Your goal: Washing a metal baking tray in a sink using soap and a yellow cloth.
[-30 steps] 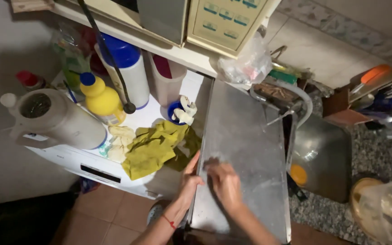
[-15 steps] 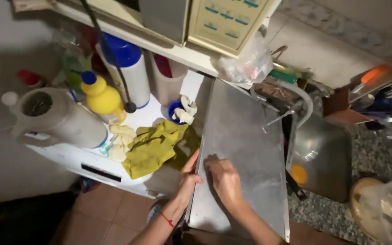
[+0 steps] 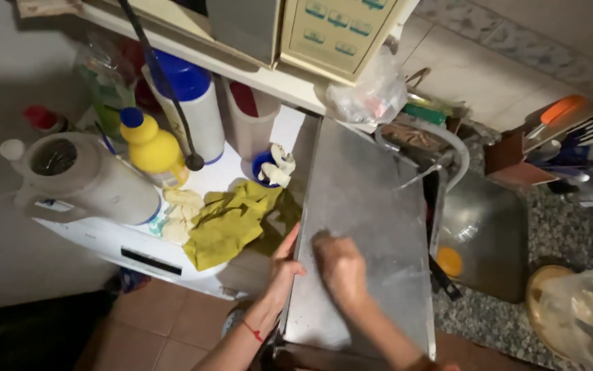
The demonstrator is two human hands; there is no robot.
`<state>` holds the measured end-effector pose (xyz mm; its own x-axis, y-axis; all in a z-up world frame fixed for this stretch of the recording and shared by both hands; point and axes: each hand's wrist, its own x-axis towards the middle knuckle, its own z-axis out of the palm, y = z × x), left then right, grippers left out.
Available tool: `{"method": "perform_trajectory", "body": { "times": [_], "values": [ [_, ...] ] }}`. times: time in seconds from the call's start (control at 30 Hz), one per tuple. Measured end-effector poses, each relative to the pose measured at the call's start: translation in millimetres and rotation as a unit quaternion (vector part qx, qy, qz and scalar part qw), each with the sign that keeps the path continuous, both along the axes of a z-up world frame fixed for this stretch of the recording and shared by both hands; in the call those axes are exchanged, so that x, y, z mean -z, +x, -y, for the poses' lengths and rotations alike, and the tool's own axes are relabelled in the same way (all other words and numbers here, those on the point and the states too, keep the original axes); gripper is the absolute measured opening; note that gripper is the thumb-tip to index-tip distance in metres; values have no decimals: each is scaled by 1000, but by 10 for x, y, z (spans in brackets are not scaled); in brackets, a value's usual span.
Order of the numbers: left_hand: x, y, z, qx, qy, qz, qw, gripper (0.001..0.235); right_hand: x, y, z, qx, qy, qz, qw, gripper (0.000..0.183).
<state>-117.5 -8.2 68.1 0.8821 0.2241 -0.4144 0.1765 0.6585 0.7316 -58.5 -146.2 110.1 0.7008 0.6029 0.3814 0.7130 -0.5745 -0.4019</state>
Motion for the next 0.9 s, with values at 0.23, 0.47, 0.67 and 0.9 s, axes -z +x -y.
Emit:
{"method": "perform_trajectory", "body": {
  "times": [0.23,0.47,0.67,0.9],
  "values": [
    [92,-30,23,-1,-11,3,1000,99,-117,65,-23,-8,-12,3,1000,29],
    [62,-19,-2,2,-1,-7,1000,100,64,153,53,-13,-15,22,1000,29],
    [119,18,-15,-4,4,26,1000,99,-46,222,18,-12,-15,14,1000,25],
    [70,26,-2,-2,-5,-13,1000,99,-131,61,-50,-55,24,16,998,24]
  ]
}}
